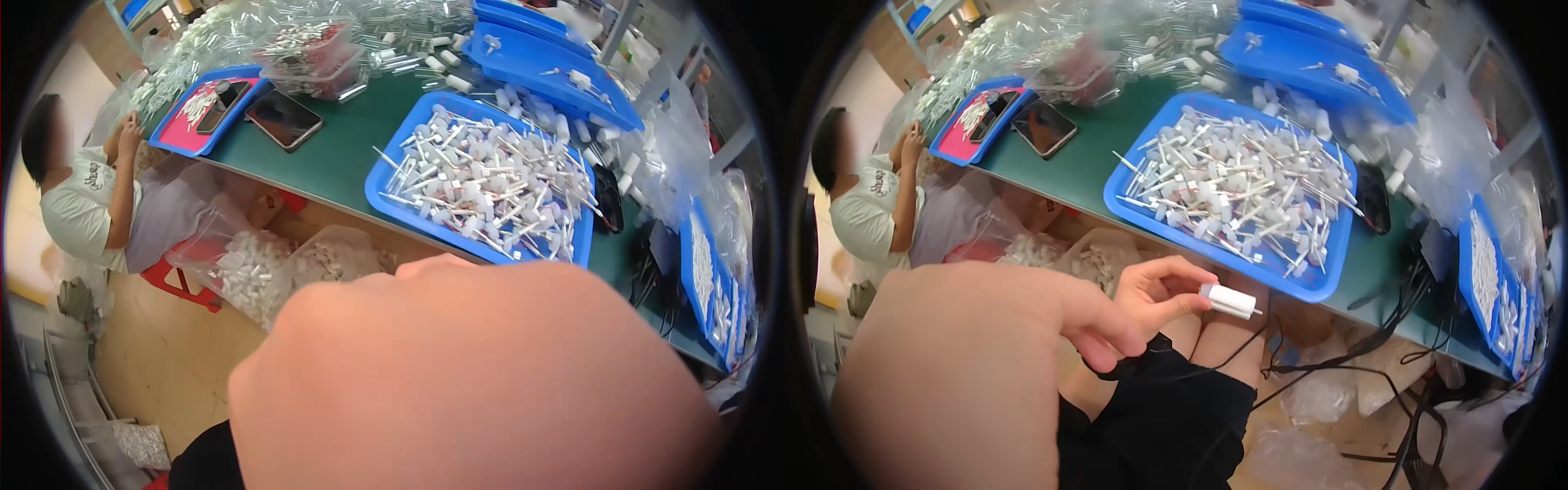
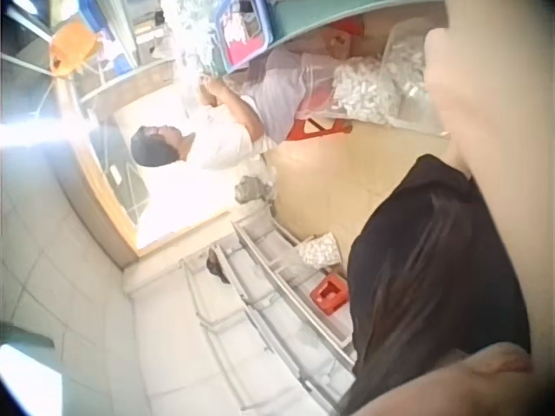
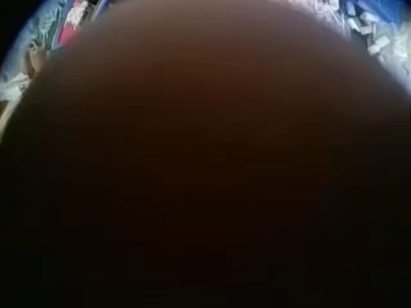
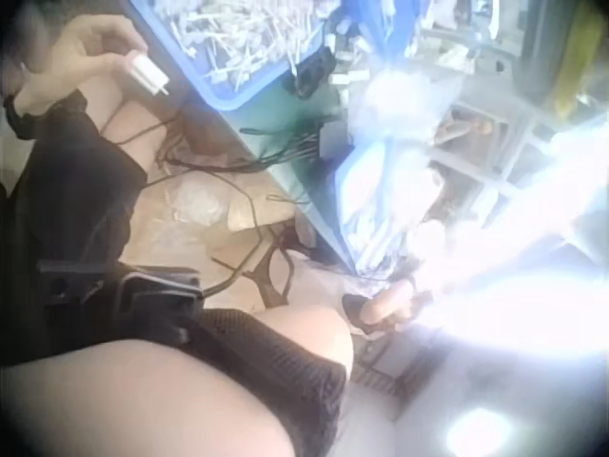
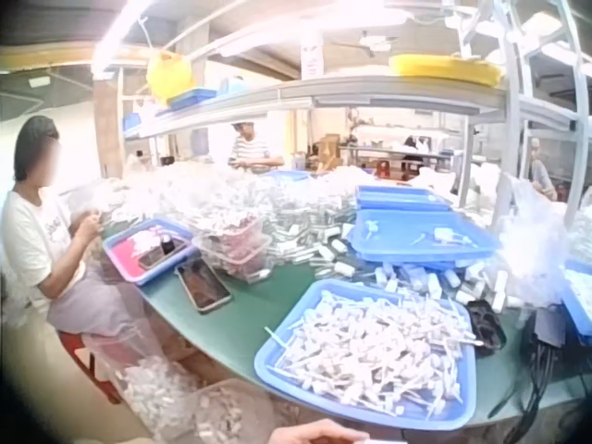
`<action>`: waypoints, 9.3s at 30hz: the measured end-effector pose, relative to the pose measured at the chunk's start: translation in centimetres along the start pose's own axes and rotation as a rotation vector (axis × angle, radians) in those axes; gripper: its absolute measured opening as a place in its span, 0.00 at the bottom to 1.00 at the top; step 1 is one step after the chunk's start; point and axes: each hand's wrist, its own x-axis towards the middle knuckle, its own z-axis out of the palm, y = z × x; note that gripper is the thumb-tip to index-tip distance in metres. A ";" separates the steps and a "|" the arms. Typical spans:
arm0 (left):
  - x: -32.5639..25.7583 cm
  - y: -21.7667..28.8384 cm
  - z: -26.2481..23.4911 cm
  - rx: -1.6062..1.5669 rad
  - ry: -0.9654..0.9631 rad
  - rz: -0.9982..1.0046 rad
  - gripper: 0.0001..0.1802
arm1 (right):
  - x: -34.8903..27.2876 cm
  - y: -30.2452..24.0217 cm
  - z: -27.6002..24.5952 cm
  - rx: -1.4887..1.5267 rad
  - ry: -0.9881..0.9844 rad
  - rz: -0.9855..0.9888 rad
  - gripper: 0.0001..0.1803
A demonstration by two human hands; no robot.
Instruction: The person assembles small white cylindrical electronic components by hand. They pick up a component and a wire, insert the wire into the component, and place the assembled unit into a blue tray. This process is repeated continuously.
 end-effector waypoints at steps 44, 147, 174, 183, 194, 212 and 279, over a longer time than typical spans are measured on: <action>2.0 -2.6 -1.7 -0.035 -0.017 0.081 0.16 | -5.9 16.4 10.9 0.797 1.007 0.752 0.08; 1.0 0.6 5.8 0.301 -0.392 -0.214 0.10 | -13.0 7.3 13.7 1.246 0.978 0.484 0.12; 1.1 -1.8 4.3 0.180 -0.225 -0.118 0.14 | -13.4 6.8 13.0 1.304 0.867 0.653 0.18; 0.9 -2.4 3.6 0.247 -0.277 -0.077 0.13 | -12.8 6.7 13.6 1.253 0.958 0.598 0.11; 0.3 -2.6 3.3 0.239 -0.256 -0.034 0.13 | -11.8 6.2 13.5 1.143 0.966 0.528 0.12; 0.2 -2.2 3.6 0.356 -0.239 0.108 0.12 | -10.8 6.4 13.5 1.321 0.874 0.715 0.14; -0.5 -2.1 1.0 0.209 -0.048 0.221 0.13 | -7.5 6.9 13.9 0.737 1.046 0.251 0.20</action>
